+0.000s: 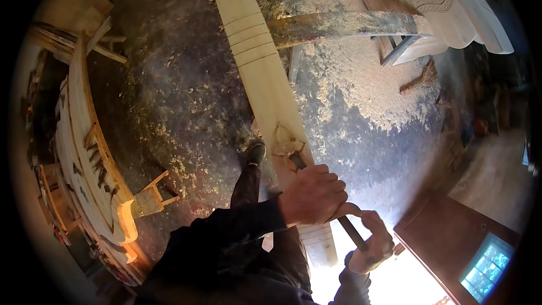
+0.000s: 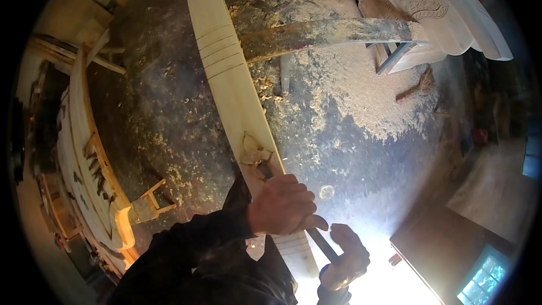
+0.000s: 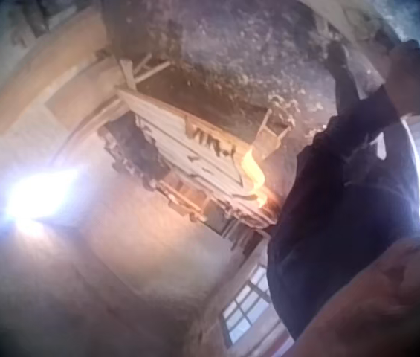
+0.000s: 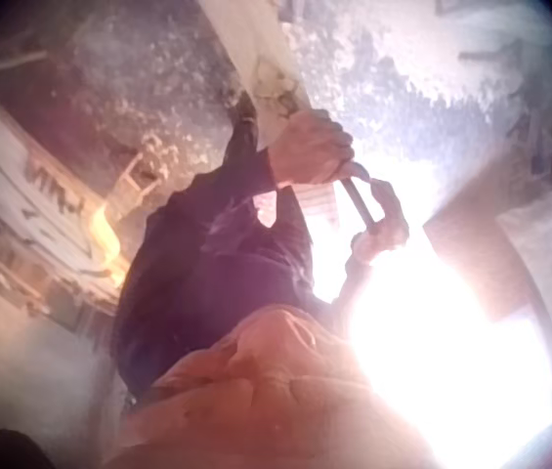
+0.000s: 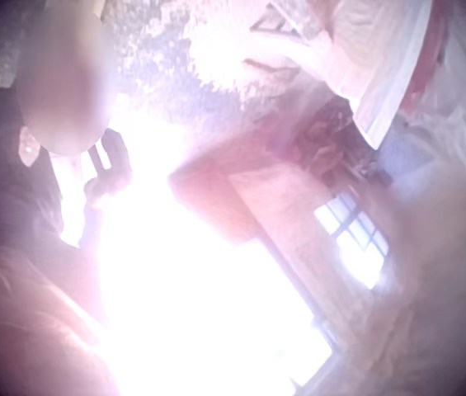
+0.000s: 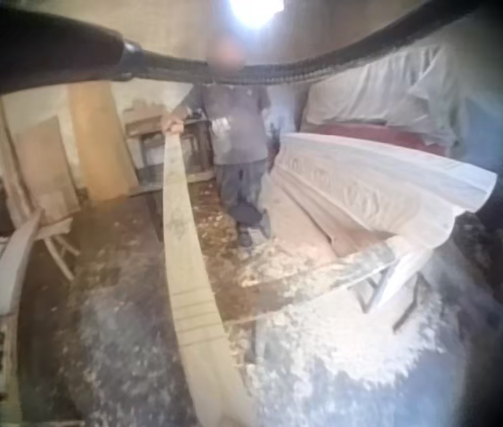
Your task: The person carves a decorative floral design into a wooden plank using a chisel by hand.
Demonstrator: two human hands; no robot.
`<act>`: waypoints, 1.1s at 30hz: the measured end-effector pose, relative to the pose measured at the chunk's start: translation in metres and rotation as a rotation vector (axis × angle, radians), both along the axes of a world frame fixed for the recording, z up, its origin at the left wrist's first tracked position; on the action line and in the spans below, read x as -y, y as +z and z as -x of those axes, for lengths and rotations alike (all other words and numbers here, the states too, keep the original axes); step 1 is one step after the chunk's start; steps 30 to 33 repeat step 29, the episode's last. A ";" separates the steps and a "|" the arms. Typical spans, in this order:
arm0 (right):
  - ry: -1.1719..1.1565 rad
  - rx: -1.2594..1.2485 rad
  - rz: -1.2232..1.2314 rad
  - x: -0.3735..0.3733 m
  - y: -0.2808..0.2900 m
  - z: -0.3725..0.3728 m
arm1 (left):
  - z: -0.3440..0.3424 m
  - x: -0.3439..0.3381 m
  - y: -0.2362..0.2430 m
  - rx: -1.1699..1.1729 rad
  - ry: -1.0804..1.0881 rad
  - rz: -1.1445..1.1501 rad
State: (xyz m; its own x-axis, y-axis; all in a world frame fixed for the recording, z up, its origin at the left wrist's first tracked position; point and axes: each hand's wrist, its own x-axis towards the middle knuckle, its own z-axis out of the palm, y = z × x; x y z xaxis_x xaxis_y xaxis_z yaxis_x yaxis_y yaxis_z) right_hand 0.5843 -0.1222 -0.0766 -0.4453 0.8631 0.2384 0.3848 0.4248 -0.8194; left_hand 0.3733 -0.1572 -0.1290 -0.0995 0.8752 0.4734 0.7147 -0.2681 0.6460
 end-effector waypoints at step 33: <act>-0.411 -0.004 0.694 0.133 -0.045 -0.063 | 0.092 0.062 -0.010 -0.194 0.541 0.060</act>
